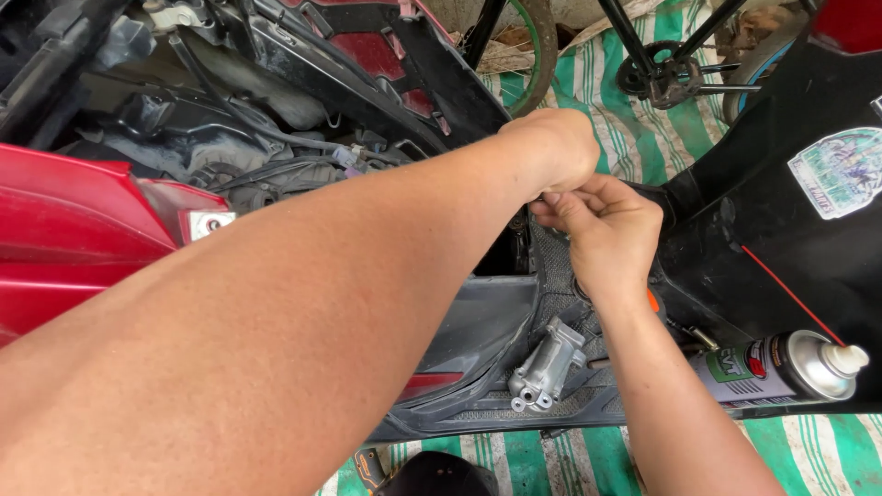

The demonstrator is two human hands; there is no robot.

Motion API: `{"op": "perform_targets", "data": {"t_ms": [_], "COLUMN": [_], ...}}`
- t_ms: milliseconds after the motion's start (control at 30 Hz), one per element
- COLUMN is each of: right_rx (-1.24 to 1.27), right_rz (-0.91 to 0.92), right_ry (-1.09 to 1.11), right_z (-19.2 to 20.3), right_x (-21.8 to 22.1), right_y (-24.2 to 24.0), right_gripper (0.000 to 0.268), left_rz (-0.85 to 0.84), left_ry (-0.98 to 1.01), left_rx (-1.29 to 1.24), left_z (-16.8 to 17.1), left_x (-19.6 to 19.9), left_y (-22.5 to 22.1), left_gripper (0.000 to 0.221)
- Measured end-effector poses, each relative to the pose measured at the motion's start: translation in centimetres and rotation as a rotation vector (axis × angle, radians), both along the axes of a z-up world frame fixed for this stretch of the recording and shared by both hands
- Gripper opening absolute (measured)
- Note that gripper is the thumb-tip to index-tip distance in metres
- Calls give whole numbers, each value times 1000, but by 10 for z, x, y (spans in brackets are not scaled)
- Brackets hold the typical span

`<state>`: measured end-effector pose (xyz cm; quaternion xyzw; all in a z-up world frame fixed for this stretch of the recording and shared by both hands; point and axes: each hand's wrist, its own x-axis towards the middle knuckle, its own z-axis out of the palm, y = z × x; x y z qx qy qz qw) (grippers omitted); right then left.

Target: Cleaning and reassembling motorcycle engine components using a brush and solvent spray.

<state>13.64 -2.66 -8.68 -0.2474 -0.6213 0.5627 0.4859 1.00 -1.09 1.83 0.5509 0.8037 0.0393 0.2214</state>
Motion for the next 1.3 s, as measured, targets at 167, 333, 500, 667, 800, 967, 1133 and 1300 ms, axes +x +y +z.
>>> {"op": "perform_targets", "data": {"t_ms": [167,333,500,667,800,967,1133,1300], "right_rx": [-192,-14,274,149,-124,-35,145,203], "right_rz": [17,67,-34,-54,-14,32,-12,-57], "right_ry": [66,36,-69,-32,52,25,-53,-87], "right_z": [-3,-1,-2,-5,-2,-3,-2,0], "right_x": [-10,5,15,4,-11,3,8,12], "right_y": [2,5,3,2,1,-1,-6,-3], "right_gripper": [11,31,16,14,13,28,25,13], "left_rz": [15,-105,-64,4,17,-79,-58,84], "left_ry": [12,72,72,27,59,8,17,-181], "left_rx": [6,-33,63,47,8,-26,37,100], "left_z": [3,25,-16,-1,-2,23,-5,0], "left_x": [0,11,-1,5,2,4,-2,1], "left_y": [-2,-24,-4,-11,2,-25,-9,-13], "left_gripper": [44,51,29,28,36,33,30,27]}}
